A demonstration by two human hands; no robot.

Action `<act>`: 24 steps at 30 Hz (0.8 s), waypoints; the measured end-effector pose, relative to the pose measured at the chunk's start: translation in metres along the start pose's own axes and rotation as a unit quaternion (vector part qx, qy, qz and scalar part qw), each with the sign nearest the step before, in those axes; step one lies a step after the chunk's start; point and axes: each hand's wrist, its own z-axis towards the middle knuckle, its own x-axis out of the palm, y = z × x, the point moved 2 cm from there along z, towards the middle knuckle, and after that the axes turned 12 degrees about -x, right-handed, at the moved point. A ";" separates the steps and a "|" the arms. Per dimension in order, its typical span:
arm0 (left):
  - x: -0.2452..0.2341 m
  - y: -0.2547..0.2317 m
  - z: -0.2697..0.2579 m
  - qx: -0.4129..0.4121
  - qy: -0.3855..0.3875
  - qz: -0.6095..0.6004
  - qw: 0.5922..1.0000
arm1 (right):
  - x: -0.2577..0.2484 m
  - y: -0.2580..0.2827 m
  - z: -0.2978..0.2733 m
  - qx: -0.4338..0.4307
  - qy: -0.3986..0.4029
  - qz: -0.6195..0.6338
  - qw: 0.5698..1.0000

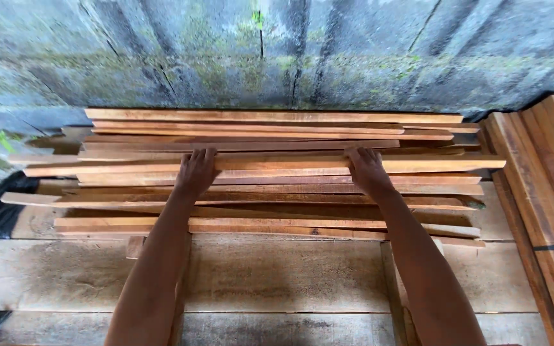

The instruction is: The recorder organizes and inspects thin wood strips on a workbench in a woodworking shop.

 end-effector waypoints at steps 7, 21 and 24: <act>-0.084 0.001 -0.066 0.028 0.083 -0.171 0.981 | -0.108 0.057 -0.043 0.111 0.113 0.122 0.980; -0.211 -0.022 -0.218 -0.033 -0.114 -0.184 0.976 | -0.216 0.154 -0.148 0.012 -0.101 -0.022 0.995; -0.225 -0.027 -0.258 0.003 -0.058 -0.215 0.975 | -0.222 0.179 -0.183 0.012 -0.089 0.000 0.996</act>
